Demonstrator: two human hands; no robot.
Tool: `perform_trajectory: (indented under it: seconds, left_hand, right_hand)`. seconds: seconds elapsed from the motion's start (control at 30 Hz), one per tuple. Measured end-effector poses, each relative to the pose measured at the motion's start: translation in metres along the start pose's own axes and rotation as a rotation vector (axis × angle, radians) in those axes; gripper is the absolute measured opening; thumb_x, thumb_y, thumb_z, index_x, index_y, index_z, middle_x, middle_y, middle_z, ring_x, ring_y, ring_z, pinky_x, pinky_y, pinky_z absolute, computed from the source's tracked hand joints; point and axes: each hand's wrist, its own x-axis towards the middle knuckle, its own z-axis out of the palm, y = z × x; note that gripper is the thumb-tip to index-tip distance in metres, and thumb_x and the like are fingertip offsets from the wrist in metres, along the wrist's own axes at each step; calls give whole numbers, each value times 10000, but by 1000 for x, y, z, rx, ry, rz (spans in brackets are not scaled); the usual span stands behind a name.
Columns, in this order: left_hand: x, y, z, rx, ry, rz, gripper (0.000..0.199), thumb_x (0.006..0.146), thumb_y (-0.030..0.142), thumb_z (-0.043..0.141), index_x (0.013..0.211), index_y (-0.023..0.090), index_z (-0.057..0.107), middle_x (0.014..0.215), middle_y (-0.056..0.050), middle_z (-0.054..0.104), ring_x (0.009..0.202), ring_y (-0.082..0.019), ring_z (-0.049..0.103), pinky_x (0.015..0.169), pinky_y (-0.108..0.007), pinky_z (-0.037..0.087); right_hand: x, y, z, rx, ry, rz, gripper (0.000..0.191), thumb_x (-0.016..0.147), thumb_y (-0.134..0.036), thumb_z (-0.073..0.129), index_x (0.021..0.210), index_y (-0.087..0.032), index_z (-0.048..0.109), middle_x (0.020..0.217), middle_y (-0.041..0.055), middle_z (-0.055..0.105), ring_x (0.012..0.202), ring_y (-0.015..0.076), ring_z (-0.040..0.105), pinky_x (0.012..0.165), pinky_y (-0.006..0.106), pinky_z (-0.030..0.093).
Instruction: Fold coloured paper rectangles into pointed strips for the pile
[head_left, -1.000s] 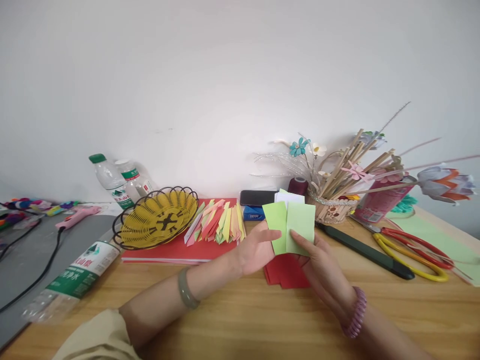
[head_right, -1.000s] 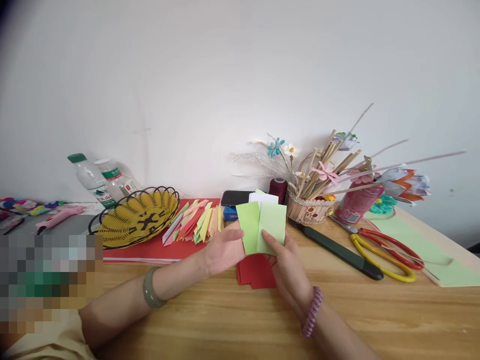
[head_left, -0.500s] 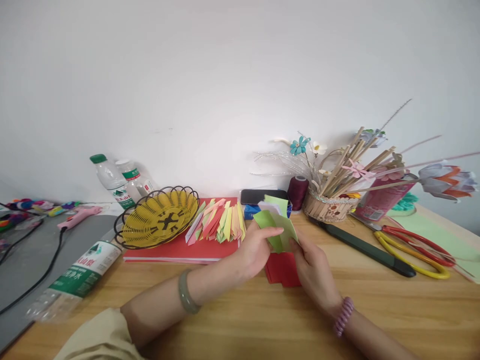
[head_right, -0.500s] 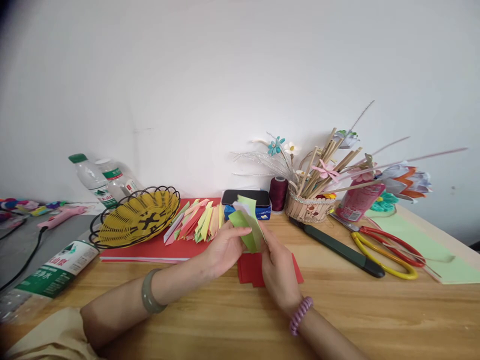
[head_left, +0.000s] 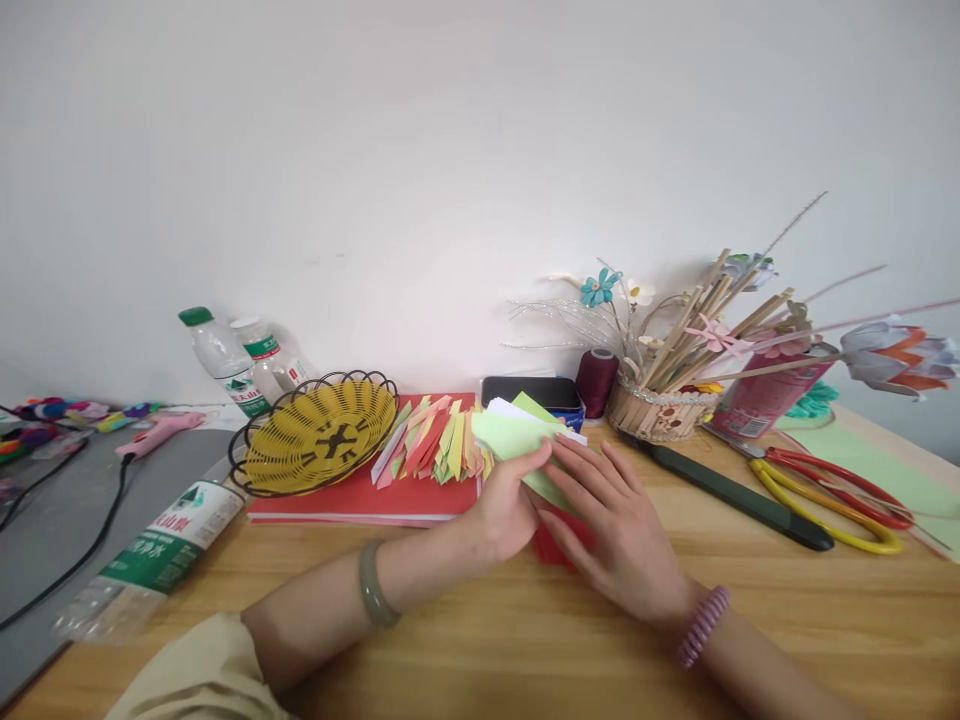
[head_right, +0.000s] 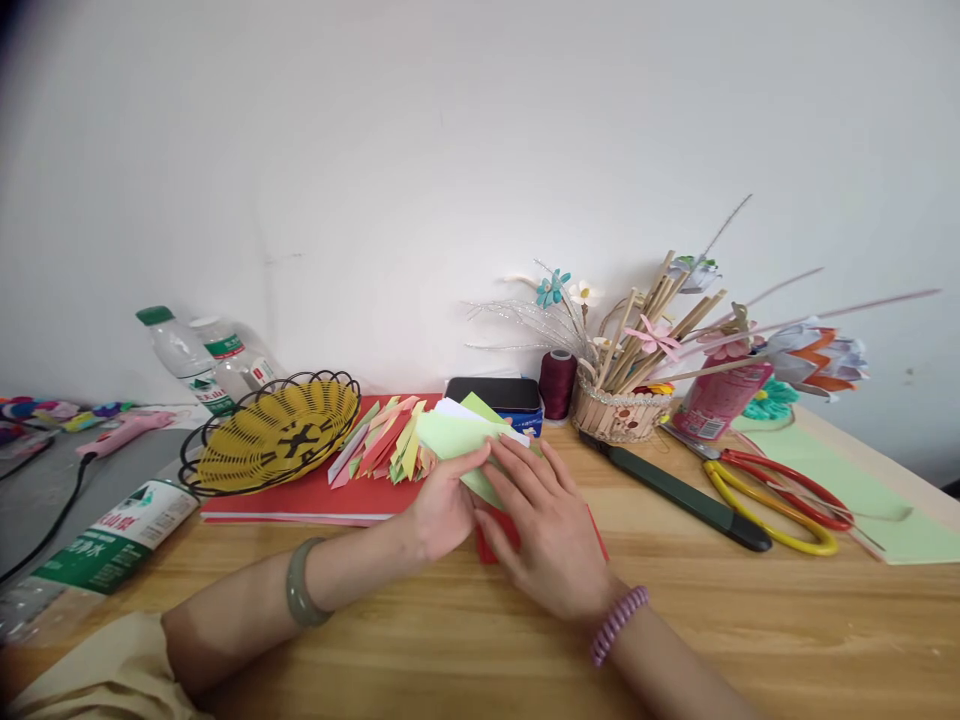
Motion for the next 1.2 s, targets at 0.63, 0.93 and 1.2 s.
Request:
perform_trajectory:
  seconds: [0.63, 0.93, 1.2]
  left_hand:
    - [8, 12, 2, 110, 46, 118, 425, 629, 115, 760, 1029, 142, 619, 977, -84, 681, 974, -260, 623, 845, -366, 504]
    - [13, 13, -8, 136, 122, 26, 270, 744, 213, 661, 1001, 135, 634, 969, -99, 683, 881, -248, 651, 736, -352, 555]
    - [13, 15, -5, 173, 179, 40, 330, 686, 175, 719, 999, 121, 632, 962, -113, 685, 859, -250, 657, 726, -344, 555]
  right_hand:
    - [12, 12, -16, 429, 104, 698, 461, 638, -625, 665, 747, -177, 661, 633, 45, 653, 560, 178, 600, 514, 286, 492]
    - [14, 13, -23, 413, 90, 742, 498, 668, -662, 609, 504, -201, 514, 458, -21, 472, 449, 105, 414, 426, 237, 345]
    - [17, 12, -22, 512, 20, 727, 438, 602, -620, 687, 723, -205, 616, 661, 13, 608, 606, 167, 541, 554, 281, 449]
